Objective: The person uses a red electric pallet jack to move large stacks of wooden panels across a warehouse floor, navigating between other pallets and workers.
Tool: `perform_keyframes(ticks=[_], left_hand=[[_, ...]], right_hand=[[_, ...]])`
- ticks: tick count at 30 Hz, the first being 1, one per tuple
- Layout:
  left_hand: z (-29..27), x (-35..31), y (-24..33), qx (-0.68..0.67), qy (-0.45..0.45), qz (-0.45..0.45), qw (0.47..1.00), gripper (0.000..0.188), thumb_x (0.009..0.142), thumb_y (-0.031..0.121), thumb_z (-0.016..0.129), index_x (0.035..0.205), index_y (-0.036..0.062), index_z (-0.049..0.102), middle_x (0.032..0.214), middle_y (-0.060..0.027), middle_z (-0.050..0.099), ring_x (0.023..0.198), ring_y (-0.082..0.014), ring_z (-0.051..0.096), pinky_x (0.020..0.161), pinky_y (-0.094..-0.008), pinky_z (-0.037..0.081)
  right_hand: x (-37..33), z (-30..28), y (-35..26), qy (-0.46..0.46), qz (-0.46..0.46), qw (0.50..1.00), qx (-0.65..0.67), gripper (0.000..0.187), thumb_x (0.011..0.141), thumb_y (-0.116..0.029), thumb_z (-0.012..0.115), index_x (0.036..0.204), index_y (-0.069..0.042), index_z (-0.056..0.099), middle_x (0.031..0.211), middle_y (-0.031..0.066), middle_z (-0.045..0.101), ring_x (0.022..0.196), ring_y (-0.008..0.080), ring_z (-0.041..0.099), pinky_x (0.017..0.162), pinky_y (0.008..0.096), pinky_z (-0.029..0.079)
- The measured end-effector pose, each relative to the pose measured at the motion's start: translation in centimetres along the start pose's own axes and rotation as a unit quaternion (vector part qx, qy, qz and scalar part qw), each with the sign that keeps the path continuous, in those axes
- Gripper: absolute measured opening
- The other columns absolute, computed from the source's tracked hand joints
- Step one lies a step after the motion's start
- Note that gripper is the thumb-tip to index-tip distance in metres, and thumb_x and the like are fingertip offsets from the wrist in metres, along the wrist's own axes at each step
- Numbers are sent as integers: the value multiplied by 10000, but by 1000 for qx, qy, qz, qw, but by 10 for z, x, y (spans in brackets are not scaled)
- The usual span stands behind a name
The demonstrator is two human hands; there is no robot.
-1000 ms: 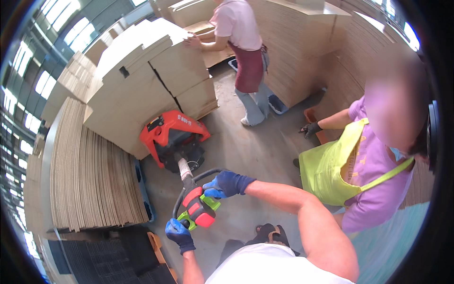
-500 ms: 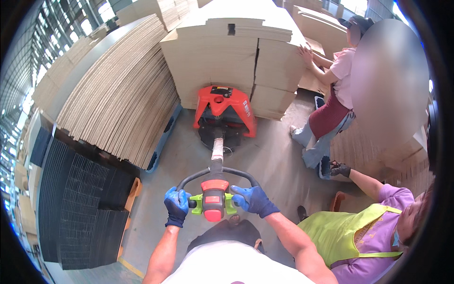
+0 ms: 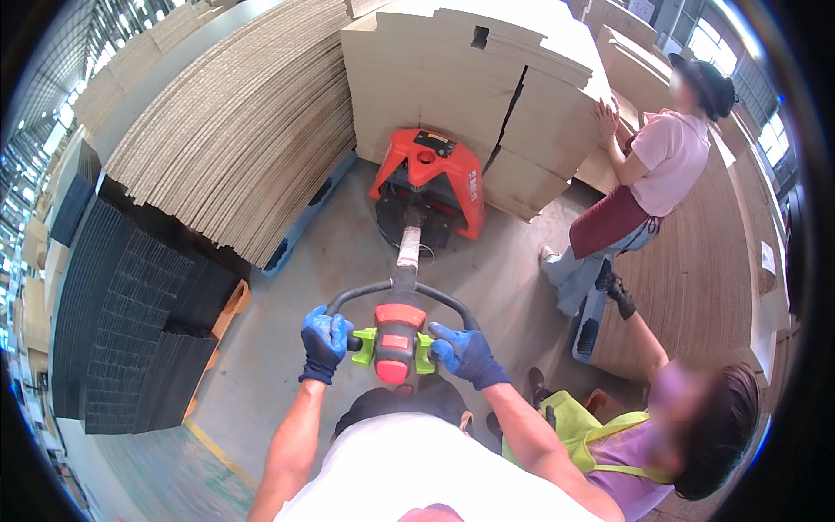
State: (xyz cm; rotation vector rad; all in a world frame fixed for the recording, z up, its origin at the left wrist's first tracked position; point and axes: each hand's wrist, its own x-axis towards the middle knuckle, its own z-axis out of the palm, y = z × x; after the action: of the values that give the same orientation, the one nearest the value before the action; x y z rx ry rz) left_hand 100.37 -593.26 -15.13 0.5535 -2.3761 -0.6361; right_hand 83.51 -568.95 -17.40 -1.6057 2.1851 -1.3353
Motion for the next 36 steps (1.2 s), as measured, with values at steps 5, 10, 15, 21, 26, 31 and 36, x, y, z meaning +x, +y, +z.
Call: perform_keyframes(ticks=[5,10,15,21,26,31,36], left_hand=[[9,18,-1,5,-11,10,1000,326,860,108,457,600,64,649,577,-92,635,596,-323,610,882,-466,456],[2,29,-2,-18,-40,-30,999,333,866,102,439,603,53,638,579,-98,629,582,-322,592,866,-457,456],[12,56,2,-3,-35,-10,999,350,882,102,428,621,47,655,590,-99,638,605,-315,599,891,-460,436],[22,94,-18,-12,-62,-7,998,348,875,99,433,619,44,661,594,-96,642,613,-317,601,905,-454,431],[23,115,-46,-8,-84,-41,996,346,869,104,443,609,41,662,611,-120,637,635,-330,590,803,-450,443],[27,124,-55,-10,-95,-18,995,352,878,119,432,632,46,673,625,-125,645,652,-339,586,797,-456,440],[27,137,-58,-13,-104,-11,994,365,887,130,423,639,27,670,630,-119,652,649,-331,597,853,-448,445]], right_hand=[[10,-3,8,-6,35,999,19,376,881,-298,596,1117,-8,633,809,186,668,662,338,650,631,405,519],[27,-5,4,-13,38,999,26,395,893,-367,577,1159,-76,607,717,177,643,614,345,625,564,427,485],[45,-16,12,-13,58,998,9,405,907,-410,542,1161,-99,598,702,171,638,609,342,623,556,425,478],[78,-15,23,-20,82,996,-7,421,919,-426,516,1153,-85,595,710,169,641,605,350,619,577,432,478],[103,-7,32,-25,82,996,0,418,926,-435,494,1121,-82,599,688,159,631,584,343,614,554,429,465],[114,-3,35,-23,103,994,-12,396,919,-442,504,1096,-104,608,629,153,610,548,330,603,517,435,451],[123,-2,39,6,87,996,-4,388,892,-420,560,1107,-100,608,650,152,625,556,323,611,508,419,458]])
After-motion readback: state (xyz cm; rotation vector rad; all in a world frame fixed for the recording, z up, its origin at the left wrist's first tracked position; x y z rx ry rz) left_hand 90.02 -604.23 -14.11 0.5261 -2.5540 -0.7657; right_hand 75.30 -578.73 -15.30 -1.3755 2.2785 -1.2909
